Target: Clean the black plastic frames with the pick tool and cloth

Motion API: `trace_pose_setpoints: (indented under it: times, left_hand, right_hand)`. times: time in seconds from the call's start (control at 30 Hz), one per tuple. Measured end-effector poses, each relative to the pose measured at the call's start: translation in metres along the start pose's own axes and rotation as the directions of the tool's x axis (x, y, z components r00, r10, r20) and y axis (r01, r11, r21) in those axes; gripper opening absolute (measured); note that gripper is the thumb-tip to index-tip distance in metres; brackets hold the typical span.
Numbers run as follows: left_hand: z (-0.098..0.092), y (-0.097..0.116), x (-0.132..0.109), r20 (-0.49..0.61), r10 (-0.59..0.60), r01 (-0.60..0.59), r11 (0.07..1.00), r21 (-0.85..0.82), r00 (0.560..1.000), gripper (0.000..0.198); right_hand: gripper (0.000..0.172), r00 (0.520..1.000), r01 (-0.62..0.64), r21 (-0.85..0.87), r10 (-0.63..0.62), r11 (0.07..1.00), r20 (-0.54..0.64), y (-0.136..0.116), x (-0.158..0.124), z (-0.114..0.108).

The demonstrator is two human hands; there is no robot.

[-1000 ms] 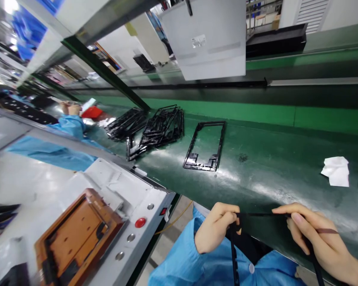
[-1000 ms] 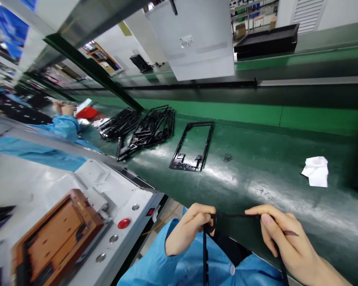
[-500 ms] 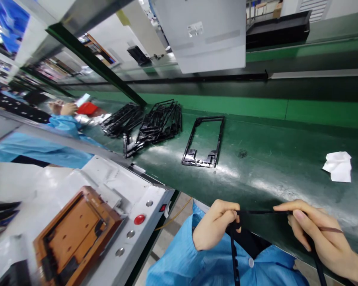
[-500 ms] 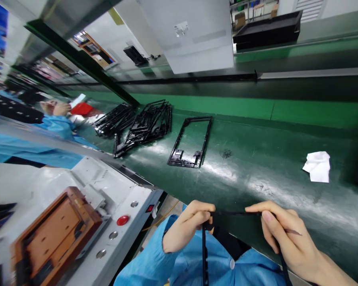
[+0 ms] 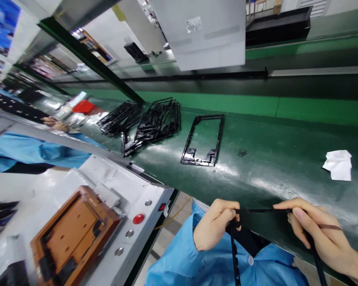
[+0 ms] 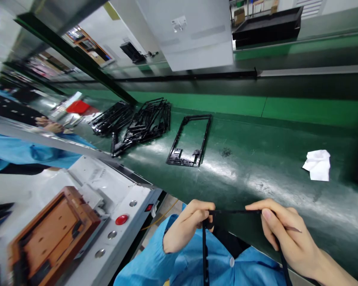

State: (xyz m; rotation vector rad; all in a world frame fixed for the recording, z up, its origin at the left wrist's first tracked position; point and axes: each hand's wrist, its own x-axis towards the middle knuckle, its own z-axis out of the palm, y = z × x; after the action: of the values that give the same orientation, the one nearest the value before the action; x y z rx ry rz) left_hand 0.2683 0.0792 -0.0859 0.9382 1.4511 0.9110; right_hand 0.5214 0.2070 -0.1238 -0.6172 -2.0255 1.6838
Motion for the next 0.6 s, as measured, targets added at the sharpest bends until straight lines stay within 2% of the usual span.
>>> trace_pose_setpoints:
  times: [0.3,0.6]
  left_hand:
    - [-0.0001,-0.0003,0.001,0.006,-0.002,0.002,1.0,-0.009,1.0,0.024]
    - [0.0001,-0.0036,0.0015,-0.011,-0.054,0.053,0.995,-0.079,0.998,0.022]
  right_hand:
    - [0.034,1.0,-0.002,0.01,0.002,1.0,0.004,0.0011,-0.0005,-0.0006]
    - [0.035,1.0,-0.027,0.015,0.027,1.0,-0.005,0.0018,0.0005,-0.0012]
